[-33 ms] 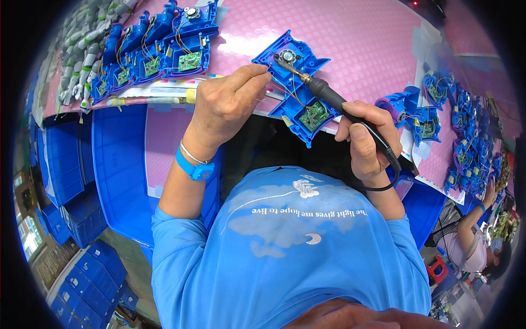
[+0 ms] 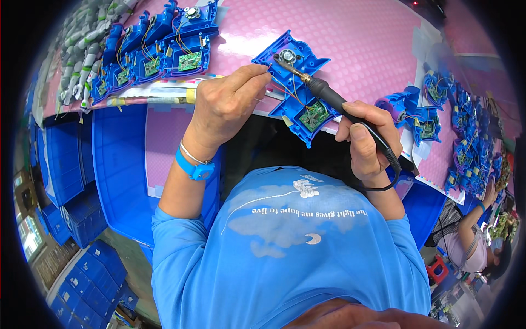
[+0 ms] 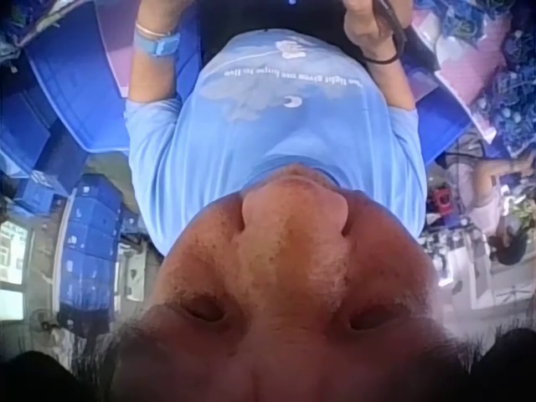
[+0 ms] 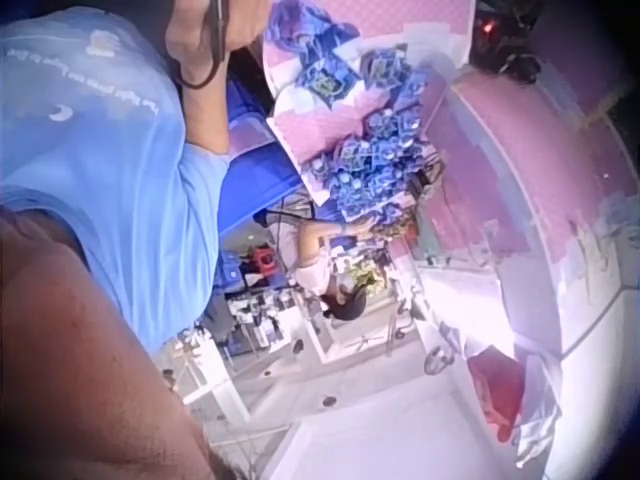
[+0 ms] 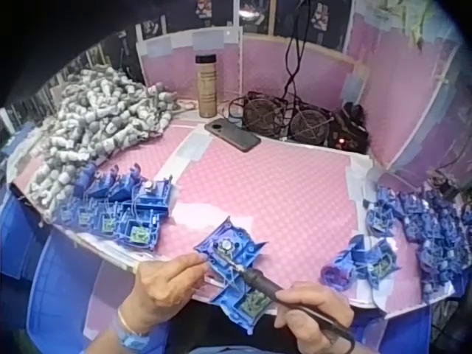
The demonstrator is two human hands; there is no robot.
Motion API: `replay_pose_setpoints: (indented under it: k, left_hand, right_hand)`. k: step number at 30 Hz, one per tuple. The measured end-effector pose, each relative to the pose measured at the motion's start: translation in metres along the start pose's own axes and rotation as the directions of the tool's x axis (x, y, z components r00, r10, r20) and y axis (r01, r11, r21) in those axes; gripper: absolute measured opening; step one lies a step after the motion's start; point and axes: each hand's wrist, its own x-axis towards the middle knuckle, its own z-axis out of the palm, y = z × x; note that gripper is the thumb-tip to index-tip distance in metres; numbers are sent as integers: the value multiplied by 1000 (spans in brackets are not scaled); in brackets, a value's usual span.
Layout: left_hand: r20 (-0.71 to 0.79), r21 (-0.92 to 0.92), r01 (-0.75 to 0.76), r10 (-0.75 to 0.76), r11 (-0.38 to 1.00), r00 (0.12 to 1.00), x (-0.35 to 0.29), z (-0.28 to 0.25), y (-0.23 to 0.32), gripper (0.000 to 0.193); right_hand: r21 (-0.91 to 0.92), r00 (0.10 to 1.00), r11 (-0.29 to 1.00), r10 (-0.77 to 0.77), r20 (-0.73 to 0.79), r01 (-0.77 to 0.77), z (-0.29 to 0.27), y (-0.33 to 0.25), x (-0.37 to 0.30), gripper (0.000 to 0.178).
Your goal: Soldering components onto small blue circuit boards at an industrial workbench.
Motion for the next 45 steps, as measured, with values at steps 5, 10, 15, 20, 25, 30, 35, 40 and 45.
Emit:
replay_pose_setpoints:
  k: [5, 10, 15, 20, 25, 30, 35, 40, 45]
  left_hand:
    - [-37, 20, 42, -41, 999, 998, 2, -2, 5, 25]
    - [-29, -175, 104, -111, 979, 993, 10, -7, 13, 24]
    - [106, -84, 43, -34, 996, 994, 15, -8, 12, 25]
    - [224, -7, -11, 12, 1000, 974, 23, -12, 17, 25]
    - [63, -23, -106, 107, 994, 992, 20, -4, 9, 24]
    - [55, 5, -109, 108, 994, 993, 17, 3, 6, 25]
    - [99, 14, -77, 75, 997, 992, 17, 4, 6, 26]
    - [87, 6, -97, 96, 995, 992, 18, 5, 5, 25]
    - [94, -13, -88, 89, 996, 992, 18, 5, 5, 26]
  right_hand:
    - [28, 1000, 999, 17, -1, -16, -1, -2, -2, 35]
    - [68, 1000, 998, 13, -22, -11, -4, -2, -4, 35]
    - [81, 999, 997, 20, -43, -16, -6, -3, -7, 35]
    - [128, 997, 992, 16, -80, -6, -10, -1, -10, 31]
    - [176, 992, 984, 35, -117, -14, -11, 0, -11, 26]
    - [156, 997, 988, 32, -70, -21, -12, 4, -9, 25]
    - [137, 997, 990, 45, -67, -36, -10, 4, -6, 25]
    - [112, 994, 988, 105, -22, -102, -11, 1, -7, 35]
    - [97, 996, 991, 93, -13, -92, -10, 1, -4, 33]
